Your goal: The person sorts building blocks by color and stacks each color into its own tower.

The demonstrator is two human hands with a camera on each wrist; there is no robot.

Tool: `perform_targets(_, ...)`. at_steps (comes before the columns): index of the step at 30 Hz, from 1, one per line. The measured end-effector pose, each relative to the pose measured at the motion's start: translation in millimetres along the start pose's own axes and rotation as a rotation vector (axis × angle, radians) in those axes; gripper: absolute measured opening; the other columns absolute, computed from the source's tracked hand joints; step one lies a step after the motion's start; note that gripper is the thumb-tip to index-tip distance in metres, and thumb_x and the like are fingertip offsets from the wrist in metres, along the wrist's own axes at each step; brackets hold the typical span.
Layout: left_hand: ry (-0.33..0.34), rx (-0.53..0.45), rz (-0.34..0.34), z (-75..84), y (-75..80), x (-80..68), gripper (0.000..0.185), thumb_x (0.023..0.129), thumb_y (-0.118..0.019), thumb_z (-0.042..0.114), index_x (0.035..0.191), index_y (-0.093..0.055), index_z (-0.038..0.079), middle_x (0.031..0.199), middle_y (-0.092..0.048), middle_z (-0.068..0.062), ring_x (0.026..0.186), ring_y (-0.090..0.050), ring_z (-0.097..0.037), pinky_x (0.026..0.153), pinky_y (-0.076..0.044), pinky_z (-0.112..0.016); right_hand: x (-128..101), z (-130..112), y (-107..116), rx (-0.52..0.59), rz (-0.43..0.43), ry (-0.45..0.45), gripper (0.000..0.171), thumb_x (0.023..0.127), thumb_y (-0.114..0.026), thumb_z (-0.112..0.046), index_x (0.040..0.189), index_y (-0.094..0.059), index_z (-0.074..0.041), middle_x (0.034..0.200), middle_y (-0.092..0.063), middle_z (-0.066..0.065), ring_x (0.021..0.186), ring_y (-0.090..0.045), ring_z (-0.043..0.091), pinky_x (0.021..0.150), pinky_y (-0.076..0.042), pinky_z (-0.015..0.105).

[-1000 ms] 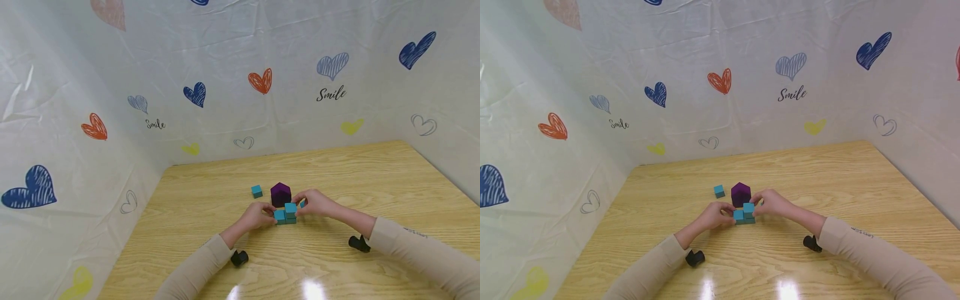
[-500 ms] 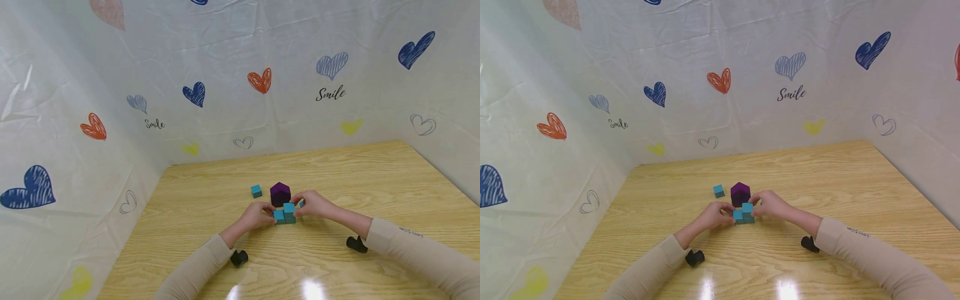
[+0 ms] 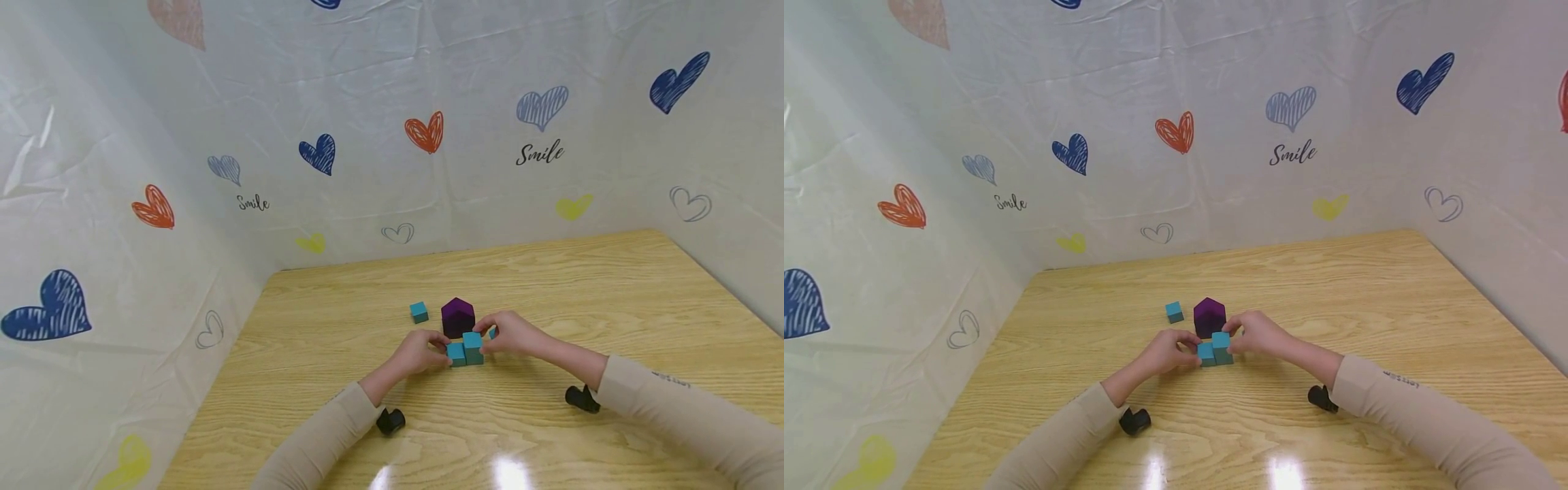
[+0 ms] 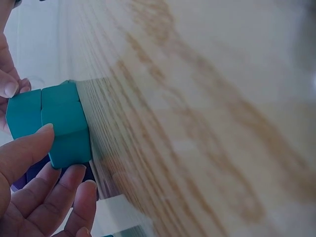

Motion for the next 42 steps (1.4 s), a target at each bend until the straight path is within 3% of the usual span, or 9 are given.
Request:
perform_targets(14, -0.005, 0.007, 0.000, 0.5, -0.1, -0.5, 0.029, 0.077, -0.074, 0.017, 0.104, -0.068, 0.009, 0.090, -0.066, -0.001, 0.089, -0.058, -0.015, 0.081, -0.047, -0.032, 0.0, -5.4, 1.6, -0.041, 0.000, 0.024, 0.030, 0.072, -0.072, -0.005, 0.100, -0.065, 0.003, 0.094, -0.065, 0.010, 0.066, -0.049, 0.012, 0.062, -0.044, 0.026)
perform_targets(42, 0.005, 0.009, 0.007, -2.4, -0.4, 1.9, 0.030, 0.076, -0.075, 0.019, 0.103, -0.068, 0.010, 0.088, -0.064, 0.002, 0.086, -0.057, -0.013, 0.080, -0.047, -0.030, 0.1, -6.0, 2.9, -0.019, -0.009, -0.011, 0.032, 0.073, -0.073, -0.005, 0.102, -0.065, 0.003, 0.097, -0.065, 0.011, 0.070, -0.054, 0.013, 0.064, -0.047, 0.027)
Point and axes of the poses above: each hand's wrist, its own x-axis towards the middle knuckle, its own y-axis out of the back of the hand, z = x × y, the point moved 2 cm from there along x, towards the middle knuckle
